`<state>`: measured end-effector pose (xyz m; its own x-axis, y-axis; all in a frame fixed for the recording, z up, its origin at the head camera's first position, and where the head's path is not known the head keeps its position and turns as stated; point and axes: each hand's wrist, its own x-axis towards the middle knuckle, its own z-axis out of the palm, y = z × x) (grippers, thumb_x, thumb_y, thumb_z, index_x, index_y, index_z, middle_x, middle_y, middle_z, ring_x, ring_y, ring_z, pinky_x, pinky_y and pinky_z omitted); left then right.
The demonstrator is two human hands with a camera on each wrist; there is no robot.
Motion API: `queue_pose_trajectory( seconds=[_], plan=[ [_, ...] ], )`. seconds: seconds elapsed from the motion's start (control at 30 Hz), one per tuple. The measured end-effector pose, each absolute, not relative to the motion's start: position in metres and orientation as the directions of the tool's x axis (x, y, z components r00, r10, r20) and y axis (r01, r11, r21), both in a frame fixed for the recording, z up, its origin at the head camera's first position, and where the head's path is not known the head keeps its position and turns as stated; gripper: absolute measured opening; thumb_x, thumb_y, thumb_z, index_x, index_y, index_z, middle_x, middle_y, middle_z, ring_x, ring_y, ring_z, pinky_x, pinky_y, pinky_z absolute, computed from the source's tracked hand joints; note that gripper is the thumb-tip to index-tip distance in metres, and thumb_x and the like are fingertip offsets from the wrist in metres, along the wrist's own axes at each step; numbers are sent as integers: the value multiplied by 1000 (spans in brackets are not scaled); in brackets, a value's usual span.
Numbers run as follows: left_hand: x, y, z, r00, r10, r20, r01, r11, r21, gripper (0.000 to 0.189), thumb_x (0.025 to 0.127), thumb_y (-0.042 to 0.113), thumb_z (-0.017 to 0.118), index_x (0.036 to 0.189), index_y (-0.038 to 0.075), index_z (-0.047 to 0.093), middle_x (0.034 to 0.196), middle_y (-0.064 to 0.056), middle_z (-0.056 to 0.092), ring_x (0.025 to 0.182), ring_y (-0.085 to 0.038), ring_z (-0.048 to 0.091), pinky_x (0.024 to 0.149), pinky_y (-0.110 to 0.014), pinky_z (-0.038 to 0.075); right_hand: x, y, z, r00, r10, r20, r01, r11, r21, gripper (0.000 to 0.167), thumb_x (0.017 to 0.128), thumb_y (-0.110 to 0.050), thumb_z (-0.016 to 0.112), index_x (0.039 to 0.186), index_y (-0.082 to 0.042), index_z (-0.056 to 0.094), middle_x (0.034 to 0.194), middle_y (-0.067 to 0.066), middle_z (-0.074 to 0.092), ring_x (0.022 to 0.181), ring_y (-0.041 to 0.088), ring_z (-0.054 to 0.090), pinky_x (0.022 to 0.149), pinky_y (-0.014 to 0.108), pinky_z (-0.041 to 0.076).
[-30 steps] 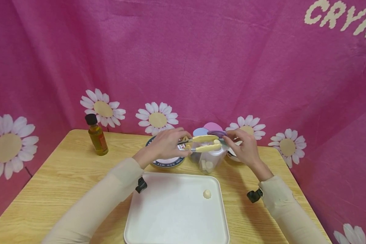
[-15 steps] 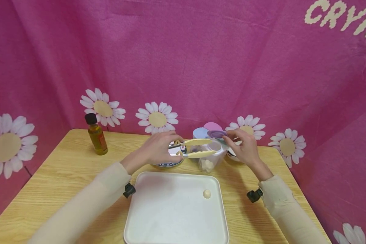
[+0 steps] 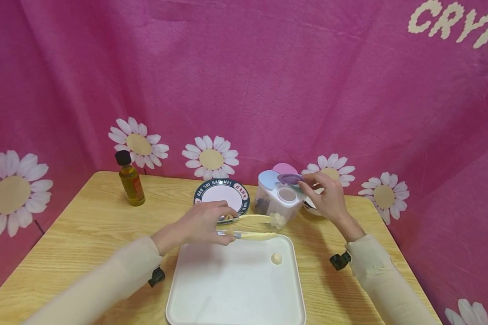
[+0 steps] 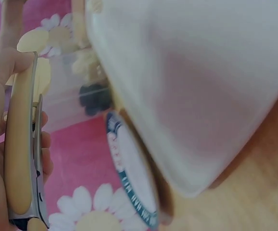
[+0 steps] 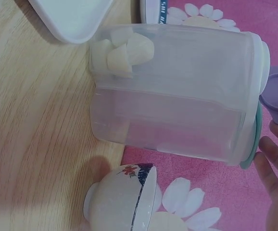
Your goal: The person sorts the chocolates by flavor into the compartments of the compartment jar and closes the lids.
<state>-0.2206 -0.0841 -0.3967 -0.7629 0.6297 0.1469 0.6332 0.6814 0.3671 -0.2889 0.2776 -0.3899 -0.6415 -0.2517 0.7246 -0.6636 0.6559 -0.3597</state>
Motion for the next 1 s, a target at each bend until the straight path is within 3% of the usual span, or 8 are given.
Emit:
queue_pose_trajectory(
  seconds=[0.2, 0.4, 0.63, 0.87, 1.0],
  plan=[
    [-213, -73, -416, -730, 678, 84, 647, 647, 404, 48, 84, 44, 84, 124, 20, 73, 105, 6, 68, 87, -9, 56, 80, -30, 51, -288, 278, -390, -640, -253, 725, -666, 653, -360, 19, 84, -1, 85, 102, -3, 79, 90, 10, 81, 75, 17, 73, 63, 30, 62],
    [-209, -65, -435, -733, 679, 39, 626, 651, 430, 48, 82, 46, 85, 124, 23, 73, 115, 5, 70, 101, -11, 64, 96, -39, 55, -288, 278, -391, -636, -259, 727, -675, 643, -361, 19, 84, 0, 85, 102, -3, 79, 90, 10, 80, 75, 18, 73, 63, 30, 62],
    [-209, -57, -449, -715, 699, 30, 644, 641, 418, 48, 81, 47, 84, 122, 24, 74, 110, 8, 67, 88, -7, 54, 82, -28, 48, -288, 279, -390, -617, -258, 744, -682, 647, -341, 18, 82, 0, 86, 98, -1, 78, 85, 10, 78, 75, 9, 69, 62, 34, 62],
    [-210, -51, -453, -711, 703, 7, 637, 640, 430, 45, 81, 43, 83, 120, 23, 75, 98, 8, 63, 80, -6, 52, 71, -24, 42, -288, 278, -391, -616, -263, 743, -686, 642, -342, 18, 82, 1, 86, 99, -2, 78, 86, 10, 79, 74, 12, 70, 63, 32, 62],
    [-210, -50, -452, -711, 703, -4, 632, 641, 435, 44, 82, 43, 82, 120, 22, 75, 98, 6, 64, 80, -6, 52, 71, -24, 42, -287, 278, -390, -619, -261, 741, -684, 642, -345, 18, 83, 1, 85, 99, -1, 78, 86, 10, 78, 74, 12, 70, 63, 32, 62]
  ],
)
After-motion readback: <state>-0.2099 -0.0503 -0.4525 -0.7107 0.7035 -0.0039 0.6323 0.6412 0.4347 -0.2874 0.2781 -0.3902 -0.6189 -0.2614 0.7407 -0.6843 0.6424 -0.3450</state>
